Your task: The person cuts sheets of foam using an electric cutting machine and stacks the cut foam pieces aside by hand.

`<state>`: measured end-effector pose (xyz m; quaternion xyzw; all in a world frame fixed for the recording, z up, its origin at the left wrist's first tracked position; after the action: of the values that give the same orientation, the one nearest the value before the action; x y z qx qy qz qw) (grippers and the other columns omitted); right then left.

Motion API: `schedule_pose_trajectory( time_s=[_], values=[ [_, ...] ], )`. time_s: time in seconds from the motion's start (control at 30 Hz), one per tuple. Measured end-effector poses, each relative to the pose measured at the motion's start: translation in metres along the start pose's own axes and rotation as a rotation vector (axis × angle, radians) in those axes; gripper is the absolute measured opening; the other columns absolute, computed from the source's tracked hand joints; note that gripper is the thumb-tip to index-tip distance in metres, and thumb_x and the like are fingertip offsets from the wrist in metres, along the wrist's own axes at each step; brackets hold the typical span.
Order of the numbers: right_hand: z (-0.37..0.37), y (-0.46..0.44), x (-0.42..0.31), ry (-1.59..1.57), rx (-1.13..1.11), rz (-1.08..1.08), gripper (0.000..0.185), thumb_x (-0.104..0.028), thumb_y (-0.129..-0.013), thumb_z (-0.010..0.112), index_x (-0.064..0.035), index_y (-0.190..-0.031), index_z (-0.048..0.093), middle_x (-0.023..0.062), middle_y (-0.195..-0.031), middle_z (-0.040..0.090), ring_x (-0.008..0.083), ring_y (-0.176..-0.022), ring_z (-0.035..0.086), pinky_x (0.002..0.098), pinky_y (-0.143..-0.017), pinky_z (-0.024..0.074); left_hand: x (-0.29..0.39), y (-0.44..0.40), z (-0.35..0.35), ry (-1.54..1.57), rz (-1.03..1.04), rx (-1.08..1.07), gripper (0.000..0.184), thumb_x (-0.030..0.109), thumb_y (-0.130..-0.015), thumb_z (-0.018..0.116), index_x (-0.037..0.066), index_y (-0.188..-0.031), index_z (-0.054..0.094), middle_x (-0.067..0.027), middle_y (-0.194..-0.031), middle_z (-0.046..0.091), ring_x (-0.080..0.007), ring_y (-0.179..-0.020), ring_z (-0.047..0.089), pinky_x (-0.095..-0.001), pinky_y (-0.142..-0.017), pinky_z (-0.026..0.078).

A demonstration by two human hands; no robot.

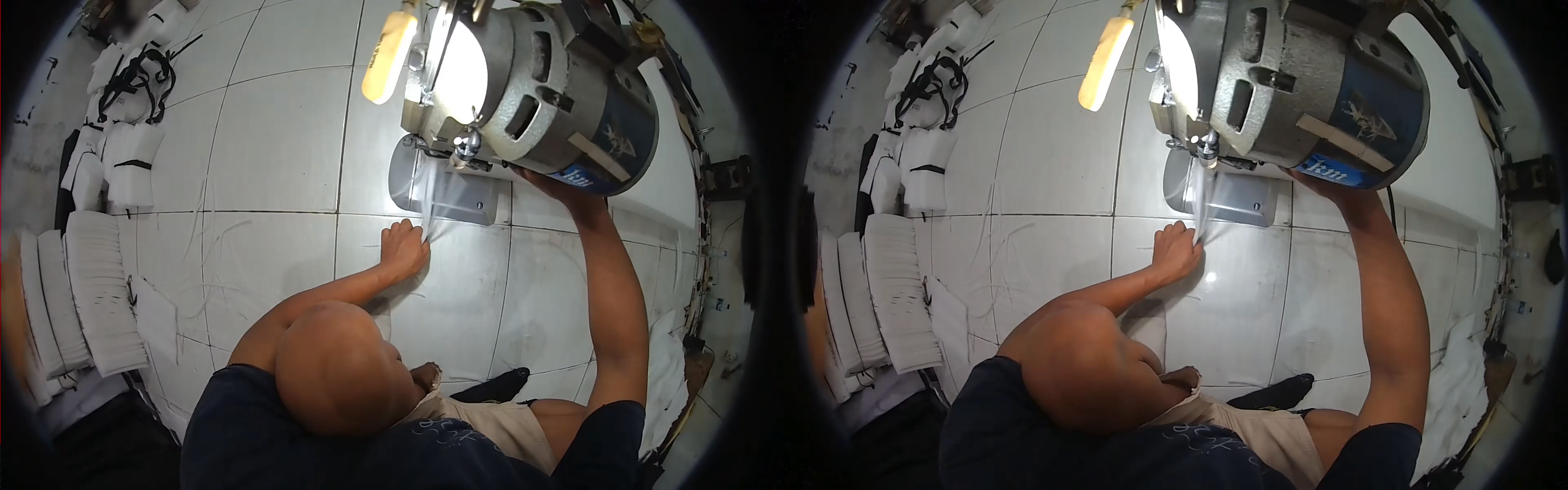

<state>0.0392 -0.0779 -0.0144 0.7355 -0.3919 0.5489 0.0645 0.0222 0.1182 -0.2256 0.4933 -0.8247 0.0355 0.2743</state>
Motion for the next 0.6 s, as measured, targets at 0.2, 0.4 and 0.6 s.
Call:
schedule_pose_trajectory(
  time_s=[0.2,0.4,0.6],
  values=[
    [0.013,0.0,0.007,-0.208,-0.083,0.077,0.067,-0.06,-0.094,0.044,-0.0257,-0.149,0.026,0.0014,-0.156,0.021,0.0196,-0.142,0.024,0.0492,-0.116,0.025,0.013,0.006,-0.001,-0.015,0.156,0.065,0.024,0.024,-0.078,0.063,0.002,-0.088,0.066,-0.0171,-0.097,0.058,-0.0323,-0.094,0.054,-0.0466,-0.08,0.042],
    [0.024,-0.014,0.016,-0.316,-0.088,0.106,0.067,-0.059,-0.094,0.044,-0.0244,-0.149,0.027,0.0019,-0.155,0.022,0.0194,-0.142,0.025,0.0487,-0.116,0.0245,-0.048,0.045,-0.021,0.008,0.044,0.026,0.027,0.026,-0.077,0.063,-0.001,-0.085,0.065,-0.0194,-0.091,0.059,-0.0378,-0.086,0.059,-0.0506,-0.077,0.047],
    [0.04,0.037,0.031,-0.72,-0.2,0.128,0.066,-0.058,-0.094,0.044,-0.023,-0.148,0.028,0.0024,-0.155,0.024,0.0192,-0.142,0.025,0.0481,-0.116,0.024,-0.219,0.12,-0.077,-0.011,-0.56,0.264,0.042,0.033,-0.084,0.056,-0.006,-0.1,0.059,-0.025,-0.103,0.061,-0.0438,-0.099,0.058,-0.0521,-0.085,0.046]
  ],
)
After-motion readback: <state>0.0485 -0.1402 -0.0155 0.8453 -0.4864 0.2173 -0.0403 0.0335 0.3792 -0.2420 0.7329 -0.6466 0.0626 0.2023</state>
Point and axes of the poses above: each hand's wrist, its own y-axis away from the middle knuckle, its own z-axis out of the palm, x = y × z, the point moved 9 cm from there along -y, towards the middle knuckle
